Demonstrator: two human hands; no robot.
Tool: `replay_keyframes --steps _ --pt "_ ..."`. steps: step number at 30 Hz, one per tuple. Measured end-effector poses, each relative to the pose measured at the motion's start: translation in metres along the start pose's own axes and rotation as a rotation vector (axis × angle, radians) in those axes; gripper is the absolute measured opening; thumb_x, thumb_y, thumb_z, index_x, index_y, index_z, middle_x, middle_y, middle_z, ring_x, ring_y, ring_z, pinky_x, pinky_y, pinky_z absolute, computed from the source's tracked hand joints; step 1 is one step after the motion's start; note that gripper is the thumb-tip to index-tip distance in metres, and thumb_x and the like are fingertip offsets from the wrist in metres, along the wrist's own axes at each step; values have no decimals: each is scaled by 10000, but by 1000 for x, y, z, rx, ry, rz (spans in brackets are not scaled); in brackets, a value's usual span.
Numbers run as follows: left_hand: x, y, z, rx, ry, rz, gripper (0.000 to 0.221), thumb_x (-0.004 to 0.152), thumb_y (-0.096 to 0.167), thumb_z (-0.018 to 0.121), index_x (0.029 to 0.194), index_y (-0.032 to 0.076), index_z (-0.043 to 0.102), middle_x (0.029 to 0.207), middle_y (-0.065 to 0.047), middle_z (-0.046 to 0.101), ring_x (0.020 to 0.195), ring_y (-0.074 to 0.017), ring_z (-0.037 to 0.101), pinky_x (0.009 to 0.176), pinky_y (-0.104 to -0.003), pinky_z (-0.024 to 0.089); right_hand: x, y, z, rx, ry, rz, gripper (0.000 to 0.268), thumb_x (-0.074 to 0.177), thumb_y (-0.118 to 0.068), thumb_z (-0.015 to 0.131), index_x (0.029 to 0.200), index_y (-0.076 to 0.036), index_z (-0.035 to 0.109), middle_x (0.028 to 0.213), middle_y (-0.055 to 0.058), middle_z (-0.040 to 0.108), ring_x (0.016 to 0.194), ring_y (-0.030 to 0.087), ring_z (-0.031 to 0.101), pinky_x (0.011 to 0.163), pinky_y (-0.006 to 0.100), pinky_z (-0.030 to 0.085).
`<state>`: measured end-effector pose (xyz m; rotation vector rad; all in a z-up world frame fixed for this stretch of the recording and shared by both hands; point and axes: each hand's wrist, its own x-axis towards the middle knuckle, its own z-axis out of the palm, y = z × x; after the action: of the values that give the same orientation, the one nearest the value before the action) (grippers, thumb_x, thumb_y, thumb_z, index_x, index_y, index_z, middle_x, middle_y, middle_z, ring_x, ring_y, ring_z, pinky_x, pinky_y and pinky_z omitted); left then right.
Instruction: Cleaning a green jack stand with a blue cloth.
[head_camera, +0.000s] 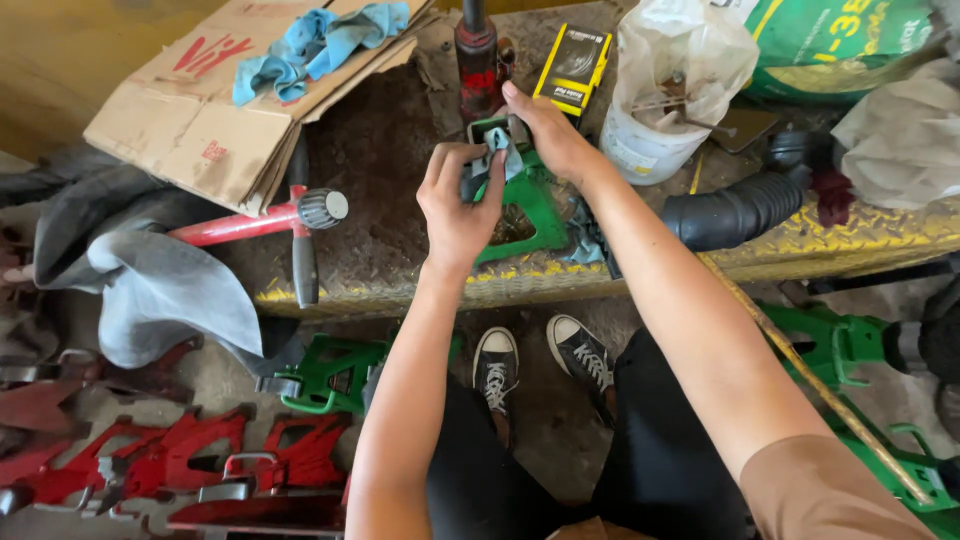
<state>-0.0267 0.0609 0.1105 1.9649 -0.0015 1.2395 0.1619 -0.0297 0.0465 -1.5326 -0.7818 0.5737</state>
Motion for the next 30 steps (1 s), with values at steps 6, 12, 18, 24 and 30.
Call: replay_keyframes --steps 6,12,18,24,30 --pt "14 -1 7 -15 192 -111 140 904 48 825 937 9 695 834 -72 705 729 -125 630 691 -277 532 -20 -32 5 -74 132 -266 667 1087 -598 388 1205 -24 707 1007 42 684 907 136 603 852 293 510" --pt "8 -34 18 -232 124 -396 142 974 86 783 1007 -51 771 840 -26 735 747 -44 602 664 -224 492 -70 -117 18 -615 193 -825 342 971 -204 755 1254 -26 682 1206 164 721 1172 229 677 1045 405 563" --pt "22 8 -9 -673 -170 -471 248 1046 80 601 1240 -39 697 1042 -54 742 814 -63 689 696 -230 609 -72 -79 2 -171 312 -489 241 969 64 711 1200 -5 706 1197 141 732 1087 186 735 1006 331 622" --pt "31 13 -9 -384 -196 -181 311 898 -6 828 1195 14 737 1278 -94 702 1087 -135 701 737 -238 604 -83 -57 -4 179 232 -215 246 1002 26 659 1245 24 698 1111 129 754 963 144 738 871 277 616" --pt "29 13 -5 -104 -192 -58 374 831 17 888 1178 76 764 1264 -103 700 1061 -171 731 754 -256 612 -99 -118 17 260 108 -267 419 883 -24 758 1277 -12 615 1173 40 704 1069 73 682 981 257 582"
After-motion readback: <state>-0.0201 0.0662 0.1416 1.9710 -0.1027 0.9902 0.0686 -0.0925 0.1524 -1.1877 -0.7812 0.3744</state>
